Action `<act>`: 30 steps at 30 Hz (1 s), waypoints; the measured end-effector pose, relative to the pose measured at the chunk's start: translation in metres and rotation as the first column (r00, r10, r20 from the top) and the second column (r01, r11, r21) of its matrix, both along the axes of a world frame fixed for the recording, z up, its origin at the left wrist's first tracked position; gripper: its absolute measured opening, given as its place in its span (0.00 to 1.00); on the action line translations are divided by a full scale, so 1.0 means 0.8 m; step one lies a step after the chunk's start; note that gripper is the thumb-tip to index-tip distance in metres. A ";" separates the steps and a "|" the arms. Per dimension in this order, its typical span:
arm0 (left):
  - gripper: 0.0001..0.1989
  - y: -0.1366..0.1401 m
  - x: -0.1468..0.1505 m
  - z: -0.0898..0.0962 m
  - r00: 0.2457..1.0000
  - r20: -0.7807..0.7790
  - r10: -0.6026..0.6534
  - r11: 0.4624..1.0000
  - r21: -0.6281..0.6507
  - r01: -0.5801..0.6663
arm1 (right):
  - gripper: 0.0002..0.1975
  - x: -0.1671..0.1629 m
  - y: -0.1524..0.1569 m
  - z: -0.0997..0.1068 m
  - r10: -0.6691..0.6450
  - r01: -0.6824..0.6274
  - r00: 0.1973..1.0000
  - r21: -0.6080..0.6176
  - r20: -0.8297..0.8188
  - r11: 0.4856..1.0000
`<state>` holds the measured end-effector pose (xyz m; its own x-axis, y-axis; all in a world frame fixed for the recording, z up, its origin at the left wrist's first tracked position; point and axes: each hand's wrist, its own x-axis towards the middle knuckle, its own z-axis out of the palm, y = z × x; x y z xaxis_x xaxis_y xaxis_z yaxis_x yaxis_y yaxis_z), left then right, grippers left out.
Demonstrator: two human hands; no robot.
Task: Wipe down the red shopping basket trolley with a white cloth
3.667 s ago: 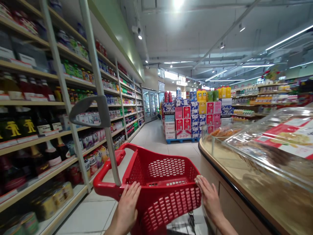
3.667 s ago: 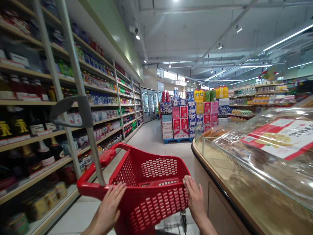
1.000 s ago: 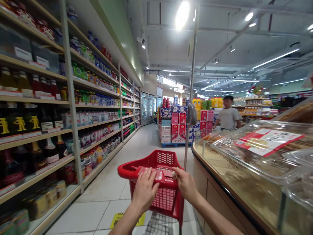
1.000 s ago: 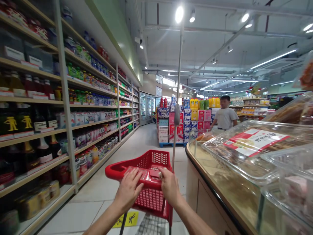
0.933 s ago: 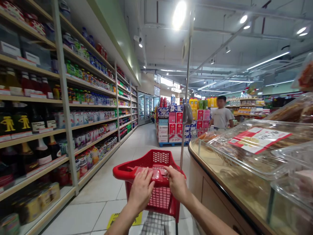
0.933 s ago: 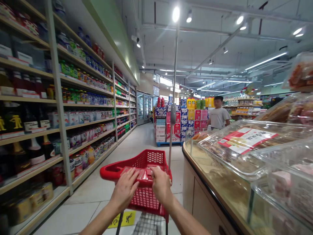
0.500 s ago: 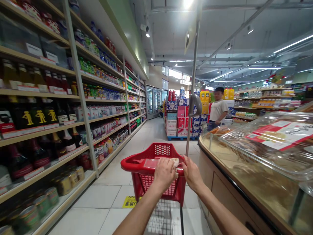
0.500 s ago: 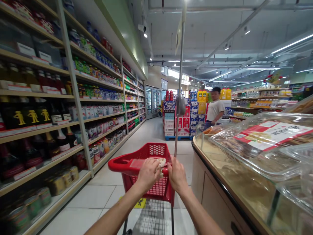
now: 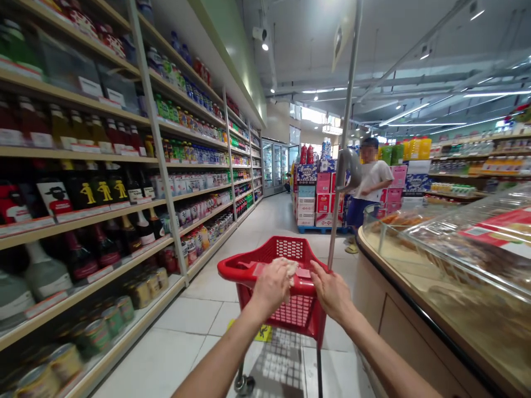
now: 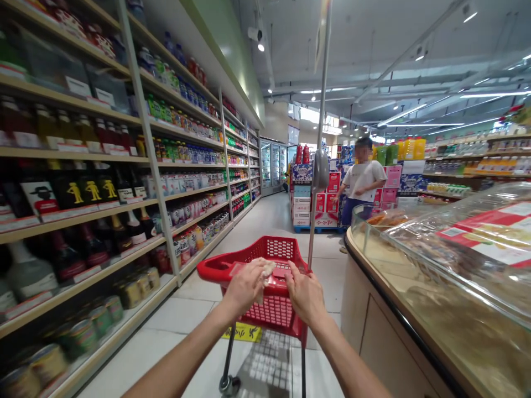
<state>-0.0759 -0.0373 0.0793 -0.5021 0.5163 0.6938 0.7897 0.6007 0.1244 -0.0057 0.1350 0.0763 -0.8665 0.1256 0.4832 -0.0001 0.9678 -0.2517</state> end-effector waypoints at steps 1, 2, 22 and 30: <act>0.14 -0.013 -0.008 0.001 0.997 0.026 0.070 0.997 0.023 -0.071 | 0.23 0.001 0.004 -0.001 0.000 0.000 1.000 0.003 -0.014 1.000; 0.15 -0.024 -0.014 0.002 0.988 0.051 0.143 0.988 0.053 -0.146 | 0.23 0.001 0.006 -0.001 -0.004 0.004 1.000 0.008 -0.030 1.000; 0.14 0.043 0.009 -0.010 0.984 -0.085 -0.154 0.988 -0.026 0.152 | 0.23 -0.007 0.017 -0.021 0.093 -0.078 0.966 0.071 -0.241 0.994; 0.15 -0.003 -0.016 -0.008 0.995 -0.047 0.090 0.991 0.108 -0.084 | 0.25 -0.013 0.017 -0.017 0.088 -0.089 0.979 0.006 -0.184 0.996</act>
